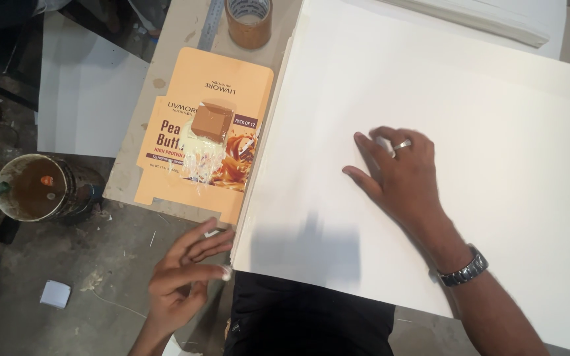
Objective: The person folds large white paper sheets along pre-scored lines and organizes them on a work surface next to printed product packaging.
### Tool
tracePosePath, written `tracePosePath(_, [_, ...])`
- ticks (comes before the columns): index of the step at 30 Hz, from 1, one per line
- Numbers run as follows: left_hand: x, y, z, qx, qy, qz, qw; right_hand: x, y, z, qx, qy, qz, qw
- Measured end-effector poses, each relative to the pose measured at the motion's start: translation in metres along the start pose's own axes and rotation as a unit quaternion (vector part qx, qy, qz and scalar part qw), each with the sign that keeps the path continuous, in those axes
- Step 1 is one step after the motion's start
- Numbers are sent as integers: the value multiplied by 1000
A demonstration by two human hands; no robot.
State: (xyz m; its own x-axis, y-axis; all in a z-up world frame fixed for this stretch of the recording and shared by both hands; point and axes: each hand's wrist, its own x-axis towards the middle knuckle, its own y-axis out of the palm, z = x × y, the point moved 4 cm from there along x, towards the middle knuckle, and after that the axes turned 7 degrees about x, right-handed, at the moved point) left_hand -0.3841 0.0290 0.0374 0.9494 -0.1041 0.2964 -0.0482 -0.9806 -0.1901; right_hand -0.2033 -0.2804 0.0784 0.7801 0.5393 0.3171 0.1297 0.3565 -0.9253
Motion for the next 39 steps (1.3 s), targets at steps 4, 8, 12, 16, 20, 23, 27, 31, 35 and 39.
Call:
tracePosePath(4, [14, 9, -32, 83, 16, -62, 994, -3, 1, 10, 28, 17, 40, 999])
tracePosePath(8, [39, 32, -53, 251, -71, 55, 964, -4, -6, 18, 64, 12, 35, 997])
tracePosePath(12, [103, 7, -17, 271, 9, 58, 961, -4, -3, 16, 62, 0, 9, 998])
tracePosePath(16, [144, 1, 28, 224, -8, 72, 972, -6, -2, 11, 61, 19, 18, 998])
tracePosePath(20, [135, -1, 44, 153, -29, 67, 985, -9, -1, 16, 72, 23, 46, 996])
tracePosePath(23, [103, -7, 40, 189, -8, 50, 981, -11, 1, 28, 27, -14, 111, 993])
tracePosePath(27, [49, -9, 16, 183, 27, 52, 981, -17, 4, 37, -15, 10, 179, 984])
tracePosePath(31, [-6, -12, -8, 91, -6, 19, 996, -32, 5, 42, 7, 49, 197, 979])
tracePosePath(35, [6, 6, -44, 61, -56, -5, 997, -75, -4, 59, 78, 104, 230, 964])
tracePosePath(39, [60, 37, -59, 197, -57, 111, 972, -88, -21, 77, 73, 6, 168, 983])
